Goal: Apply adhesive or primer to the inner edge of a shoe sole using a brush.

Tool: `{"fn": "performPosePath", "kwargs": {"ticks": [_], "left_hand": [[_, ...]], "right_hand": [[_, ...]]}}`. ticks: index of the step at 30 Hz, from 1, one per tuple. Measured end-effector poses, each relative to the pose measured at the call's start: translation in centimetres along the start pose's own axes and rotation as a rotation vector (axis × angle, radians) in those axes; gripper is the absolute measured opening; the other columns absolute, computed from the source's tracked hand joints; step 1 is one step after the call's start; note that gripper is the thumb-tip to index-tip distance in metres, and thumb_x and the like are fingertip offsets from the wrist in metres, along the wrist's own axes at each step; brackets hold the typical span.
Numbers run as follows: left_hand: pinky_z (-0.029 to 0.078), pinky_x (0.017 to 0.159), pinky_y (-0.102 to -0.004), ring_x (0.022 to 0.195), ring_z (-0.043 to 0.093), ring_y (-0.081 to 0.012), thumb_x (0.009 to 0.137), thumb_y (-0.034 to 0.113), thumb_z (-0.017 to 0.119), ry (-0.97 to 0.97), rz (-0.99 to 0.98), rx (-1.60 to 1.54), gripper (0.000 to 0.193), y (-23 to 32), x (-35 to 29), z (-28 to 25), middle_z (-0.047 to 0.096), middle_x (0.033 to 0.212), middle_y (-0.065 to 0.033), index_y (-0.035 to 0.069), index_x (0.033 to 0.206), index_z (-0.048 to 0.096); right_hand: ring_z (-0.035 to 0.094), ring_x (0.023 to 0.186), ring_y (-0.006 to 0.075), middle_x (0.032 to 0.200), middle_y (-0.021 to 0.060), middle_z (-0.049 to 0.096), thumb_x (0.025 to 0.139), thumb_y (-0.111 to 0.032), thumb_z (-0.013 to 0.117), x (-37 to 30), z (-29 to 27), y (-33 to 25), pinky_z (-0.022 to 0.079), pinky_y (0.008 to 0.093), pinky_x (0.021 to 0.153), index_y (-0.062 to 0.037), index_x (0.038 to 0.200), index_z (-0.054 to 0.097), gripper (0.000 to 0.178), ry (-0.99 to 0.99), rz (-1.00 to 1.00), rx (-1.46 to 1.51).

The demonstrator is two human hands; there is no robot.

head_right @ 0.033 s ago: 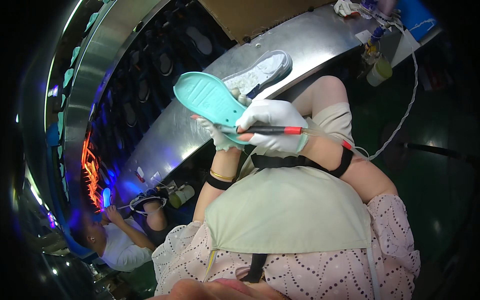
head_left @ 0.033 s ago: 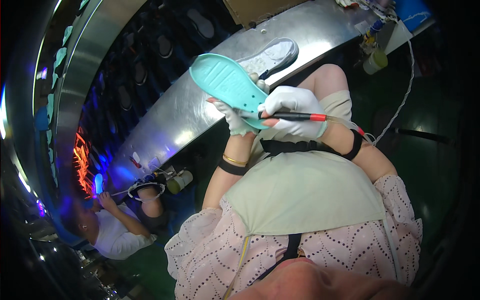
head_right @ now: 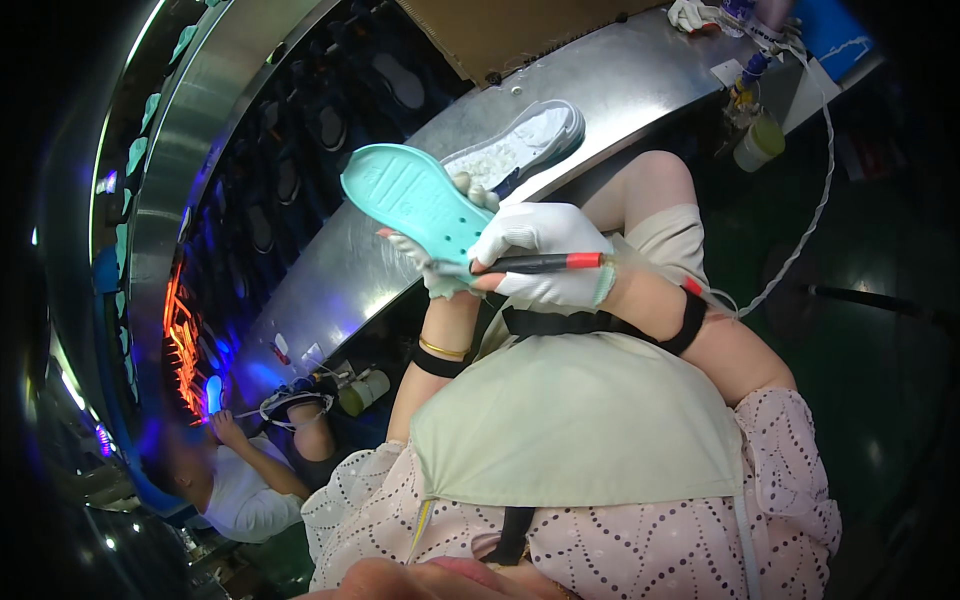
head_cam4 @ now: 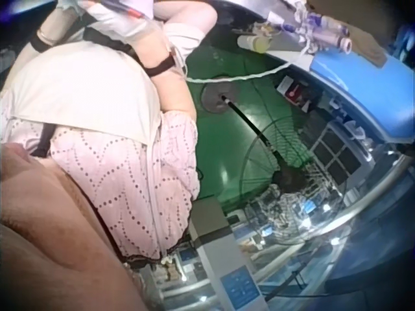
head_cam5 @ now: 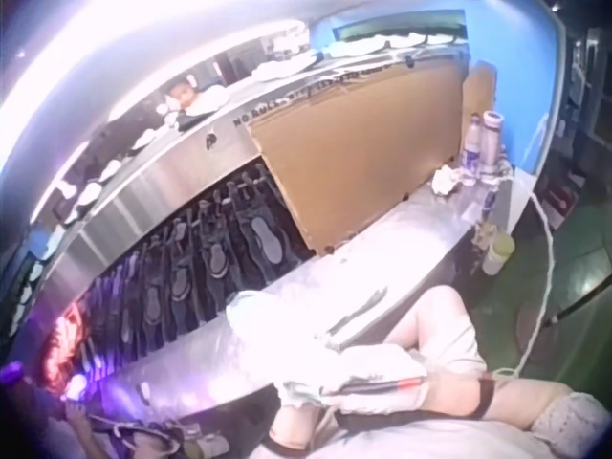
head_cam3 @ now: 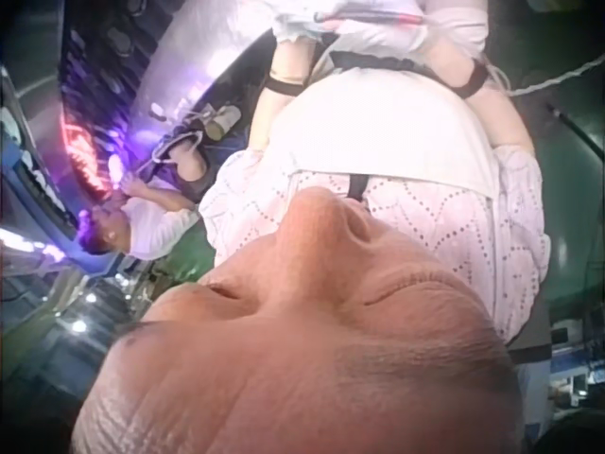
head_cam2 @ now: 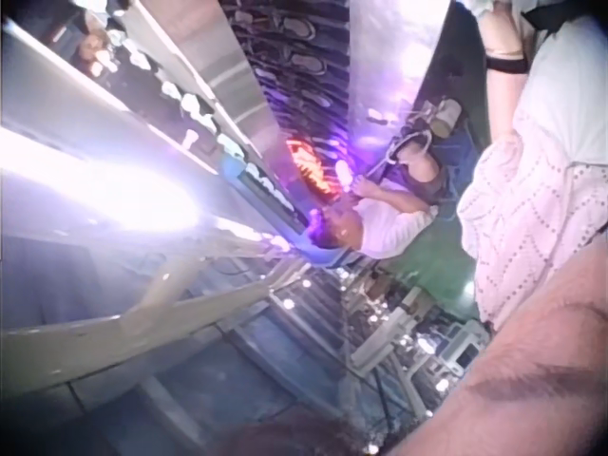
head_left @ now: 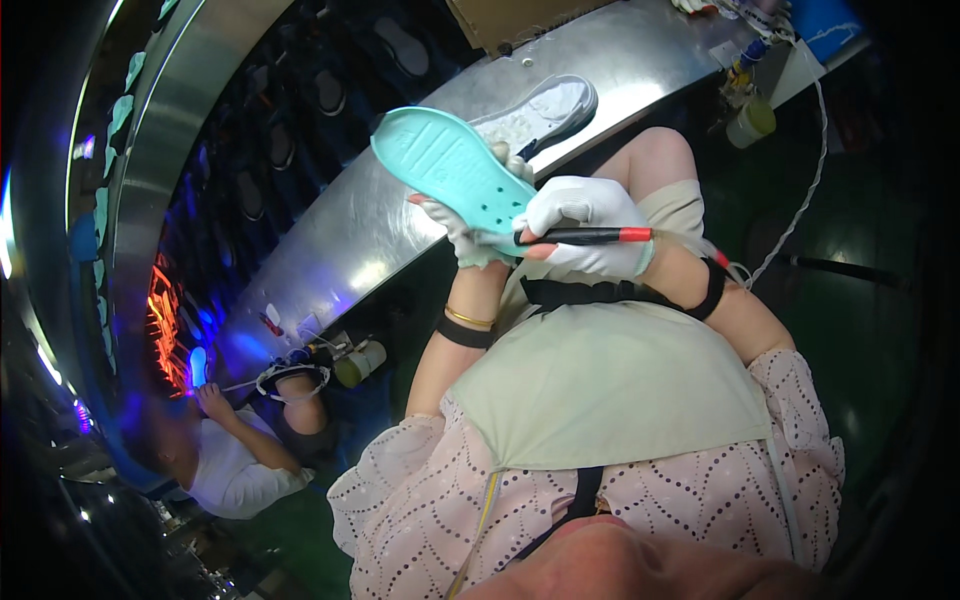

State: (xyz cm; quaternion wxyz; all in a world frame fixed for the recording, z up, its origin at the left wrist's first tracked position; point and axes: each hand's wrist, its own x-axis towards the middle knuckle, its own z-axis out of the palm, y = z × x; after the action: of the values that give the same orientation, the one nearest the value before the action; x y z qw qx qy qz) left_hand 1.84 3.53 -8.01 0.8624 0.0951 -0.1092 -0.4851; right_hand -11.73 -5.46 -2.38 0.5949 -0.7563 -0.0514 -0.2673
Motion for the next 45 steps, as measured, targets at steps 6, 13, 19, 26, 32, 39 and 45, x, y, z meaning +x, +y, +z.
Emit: {"fn": "performPosePath", "kwargs": {"ticks": [6,13,19,26,32,39,45], "left_hand": [[0.05,0.08,-0.0405,0.091,0.056,-0.0281,0.055,0.082,0.058,0.094,0.062,0.12,0.096,1.4,0.6,1.3,0.056,0.099,-0.0114,0.005,0.112,0.052],[0.054,0.075,-0.0391,0.087,0.061,-0.031,0.054,0.084,0.055,-0.166,-0.174,0.177,0.103,3.8,1.0,1.0,0.059,0.104,-0.0193,0.003,0.118,0.052],[0.055,0.075,-0.0371,0.084,0.063,-0.0271,0.055,0.088,0.048,-0.076,-0.211,0.639,0.11,5.4,1.9,1.8,0.06,0.103,-0.0196,0.001,0.122,0.049],[0.055,0.076,-0.0385,0.086,0.064,-0.0272,0.053,0.088,0.047,-0.044,-0.342,0.834,0.112,5.9,2.6,2.4,0.061,0.102,-0.0198,0.003,0.125,0.048],[0.053,0.083,-0.0368,0.098,0.062,-0.0255,0.071,0.07,0.055,-0.003,-0.406,0.751,0.091,6.4,3.3,1.1,0.057,0.118,-0.0172,0.002,0.131,0.043],[0.052,0.082,-0.0343,0.099,0.061,-0.0222,0.076,0.07,0.05,0.033,-0.579,0.89,0.084,7.1,3.3,1.0,0.06,0.113,-0.0125,0.004,0.128,0.047],[0.05,0.087,-0.0341,0.105,0.057,-0.0198,0.083,0.068,0.043,0.049,-0.631,0.882,0.078,8.0,3.9,0.5,0.056,0.118,-0.0092,0.006,0.13,0.044]], "right_hand": [[0.062,0.079,0.0126,0.086,0.0051,0.065,0.074,-0.003,0.072,0.5,-0.2,1.6,0.049,0.0255,0.073,-0.0032,0.083,0.062,0.013,0.234,0.203,0.264],[0.061,0.076,0.0097,0.08,0.003,0.066,0.076,-0.01,0.071,0.9,-0.9,1.3,0.049,0.0264,0.074,-0.0046,0.081,0.064,0.011,-0.086,0.436,0.221],[0.061,0.082,0.0115,0.089,0.0042,0.066,0.075,-0.003,0.073,1.0,-1.0,1.7,0.049,0.0266,0.076,-0.0023,0.089,0.064,0.017,0.018,0.204,0.205],[0.063,0.084,0.0157,0.089,0.0062,0.067,0.069,-0.002,0.077,0.7,-2.0,2.2,0.05,0.0287,0.077,-0.0044,0.086,0.065,0.021,-0.372,0.268,0.273],[0.061,0.082,0.0165,0.088,0.0056,0.064,0.07,0.002,0.073,2.3,-1.2,2.2,0.049,0.0285,0.076,-0.0049,0.083,0.062,0.018,-0.172,-0.06,0.073],[0.06,0.082,0.0191,0.086,0.008,0.063,0.071,0.003,0.07,2.1,-1.6,2.2,0.047,0.0286,0.077,-0.0032,0.078,0.06,0.014,-0.231,0.105,0.144],[0.059,0.088,0.0169,0.09,0.0071,0.062,0.072,0.005,0.067,2.4,-2.3,2.6,0.046,0.0286,0.079,-0.003,0.081,0.06,0.014,-0.319,0.065,-0.071]]}}
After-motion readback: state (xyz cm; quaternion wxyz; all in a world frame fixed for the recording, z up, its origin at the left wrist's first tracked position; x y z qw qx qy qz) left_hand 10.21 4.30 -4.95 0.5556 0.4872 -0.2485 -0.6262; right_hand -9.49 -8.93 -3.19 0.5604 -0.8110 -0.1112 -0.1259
